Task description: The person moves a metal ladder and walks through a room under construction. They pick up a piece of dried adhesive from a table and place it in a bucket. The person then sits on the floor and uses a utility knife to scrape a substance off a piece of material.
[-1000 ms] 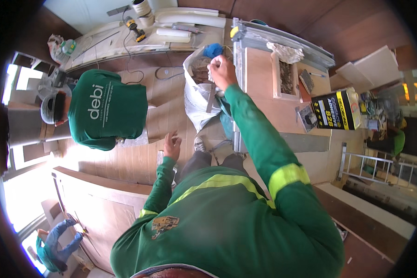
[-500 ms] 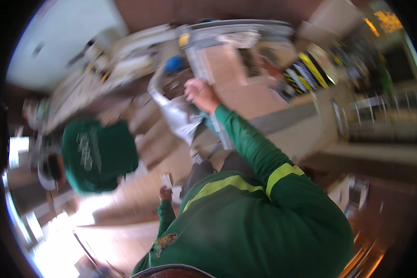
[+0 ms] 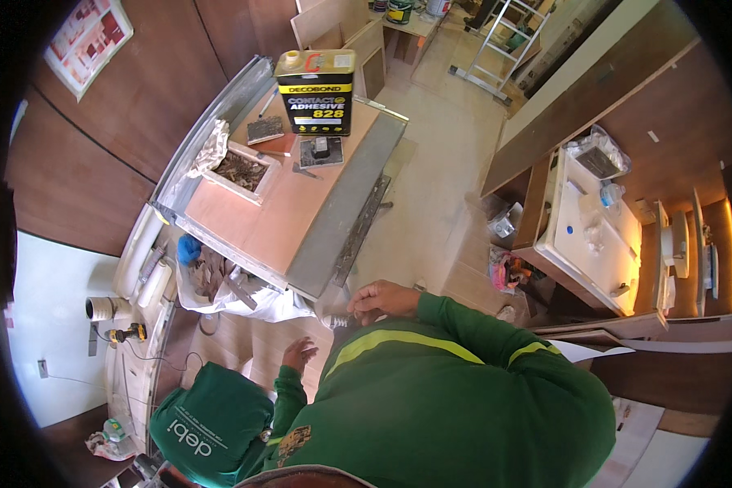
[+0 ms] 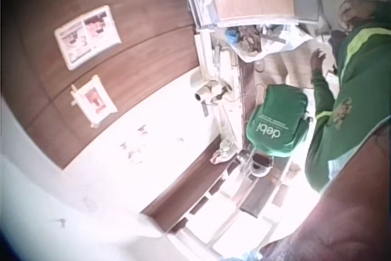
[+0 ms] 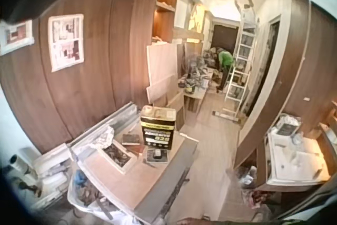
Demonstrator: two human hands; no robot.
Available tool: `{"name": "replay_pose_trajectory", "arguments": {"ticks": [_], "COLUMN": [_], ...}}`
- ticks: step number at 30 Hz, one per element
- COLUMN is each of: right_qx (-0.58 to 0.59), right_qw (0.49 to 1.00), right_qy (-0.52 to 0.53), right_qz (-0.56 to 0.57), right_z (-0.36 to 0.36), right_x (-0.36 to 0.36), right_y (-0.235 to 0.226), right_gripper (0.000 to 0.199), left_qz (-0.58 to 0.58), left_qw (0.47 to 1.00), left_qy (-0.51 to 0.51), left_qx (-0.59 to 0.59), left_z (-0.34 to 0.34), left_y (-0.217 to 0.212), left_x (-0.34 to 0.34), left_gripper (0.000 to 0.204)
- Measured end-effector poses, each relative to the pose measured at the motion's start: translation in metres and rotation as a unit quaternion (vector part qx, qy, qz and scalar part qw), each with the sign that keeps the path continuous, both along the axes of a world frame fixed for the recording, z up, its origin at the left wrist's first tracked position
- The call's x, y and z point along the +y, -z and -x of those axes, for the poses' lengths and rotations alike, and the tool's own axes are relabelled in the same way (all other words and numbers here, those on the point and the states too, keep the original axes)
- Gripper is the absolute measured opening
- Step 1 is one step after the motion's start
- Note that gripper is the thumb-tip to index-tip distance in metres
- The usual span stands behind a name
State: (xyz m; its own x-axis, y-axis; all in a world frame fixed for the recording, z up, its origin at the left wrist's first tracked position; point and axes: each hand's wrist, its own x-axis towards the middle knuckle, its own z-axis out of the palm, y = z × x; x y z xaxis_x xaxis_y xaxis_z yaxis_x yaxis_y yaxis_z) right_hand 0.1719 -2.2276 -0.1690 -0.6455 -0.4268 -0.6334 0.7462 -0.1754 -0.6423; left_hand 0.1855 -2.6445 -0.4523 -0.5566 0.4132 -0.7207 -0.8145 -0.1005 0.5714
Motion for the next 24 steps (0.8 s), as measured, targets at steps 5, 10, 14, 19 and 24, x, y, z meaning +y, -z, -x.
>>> {"name": "replay_pose_trajectory", "arguments": {"ticks": [5, 10, 14, 19, 24], "right_qx": [0.06, 0.148, 0.187, 0.24, 0.238], "right_qw": [0.998, 0.988, 0.982, 0.971, 0.969], "right_qy": [0.02, -0.02, 0.016, -0.017, -0.029], "right_qz": [0.001, 0.03, 0.025, -0.02, -0.062], "right_z": [0.004, 0.013, 0.006, -0.005, -0.019], "right_x": [0.021, 0.038, 0.044, 0.036, 0.028], "right_y": [-0.012, -0.018, -0.015, 0.006, 0.013], "right_gripper": [0.024, 0.019, 0.017, 0.019, 0.019], "left_qz": [0.029, 0.021, 0.065, 0.112, 0.18], "left_qw": [0.971, 0.954, 0.945, 0.935, 0.889], "left_qy": [0.127, 0.041, -0.017, 0.035, -0.043], "left_qx": [0.198, 0.298, 0.321, 0.335, 0.419], "left_z": [0.029, 0.022, -0.003, -0.014, 0.039], "left_y": [-0.175, -0.301, -0.299, -0.289, -0.287], "left_x": [0.09, 0.196, 0.243, 0.228, 0.133], "left_gripper": [0.033, 0.027, 0.027, 0.023, 0.011]}}
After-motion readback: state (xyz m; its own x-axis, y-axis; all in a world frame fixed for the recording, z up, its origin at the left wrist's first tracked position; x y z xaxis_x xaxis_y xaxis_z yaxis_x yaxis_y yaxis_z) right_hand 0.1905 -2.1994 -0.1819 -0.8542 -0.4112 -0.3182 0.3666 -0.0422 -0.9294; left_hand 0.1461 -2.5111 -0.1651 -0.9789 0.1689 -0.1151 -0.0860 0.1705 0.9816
